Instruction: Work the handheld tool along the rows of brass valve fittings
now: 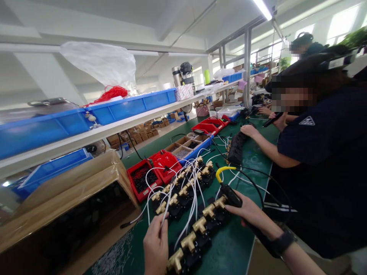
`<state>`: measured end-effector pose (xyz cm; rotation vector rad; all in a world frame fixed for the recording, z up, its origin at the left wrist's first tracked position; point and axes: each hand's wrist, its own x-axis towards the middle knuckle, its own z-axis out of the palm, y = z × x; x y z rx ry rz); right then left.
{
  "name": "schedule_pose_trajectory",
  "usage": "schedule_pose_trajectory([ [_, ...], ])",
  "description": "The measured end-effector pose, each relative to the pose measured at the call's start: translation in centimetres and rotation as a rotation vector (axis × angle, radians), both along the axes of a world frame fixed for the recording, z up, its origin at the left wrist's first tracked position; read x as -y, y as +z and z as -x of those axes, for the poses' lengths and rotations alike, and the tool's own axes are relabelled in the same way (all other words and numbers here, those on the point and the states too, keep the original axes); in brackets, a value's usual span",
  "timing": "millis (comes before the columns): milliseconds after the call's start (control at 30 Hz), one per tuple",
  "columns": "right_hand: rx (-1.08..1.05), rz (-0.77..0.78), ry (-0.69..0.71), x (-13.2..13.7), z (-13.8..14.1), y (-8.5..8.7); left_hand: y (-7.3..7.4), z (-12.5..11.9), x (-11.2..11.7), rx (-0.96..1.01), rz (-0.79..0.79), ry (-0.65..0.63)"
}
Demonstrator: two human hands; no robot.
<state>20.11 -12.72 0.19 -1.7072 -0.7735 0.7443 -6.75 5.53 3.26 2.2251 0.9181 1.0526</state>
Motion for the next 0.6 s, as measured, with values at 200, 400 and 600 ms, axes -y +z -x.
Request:
schedule_pose_trajectory([
  [200,0.005,-0.010,0.020,0.0,0.2,0.6,1.8,-0.2,2.2,-0.413,-0.145,-0.494],
  [400,-0.069,-0.006,0.042,0.7,-1.4,1.6,1.1,5.3,0.4,-0.104,0.083,-0.207],
  [600,0.037,0.125,0.114,0.1,-1.2,3.1,-1.3,8.3,-0.5,-0.020,0.321,-0.153],
])
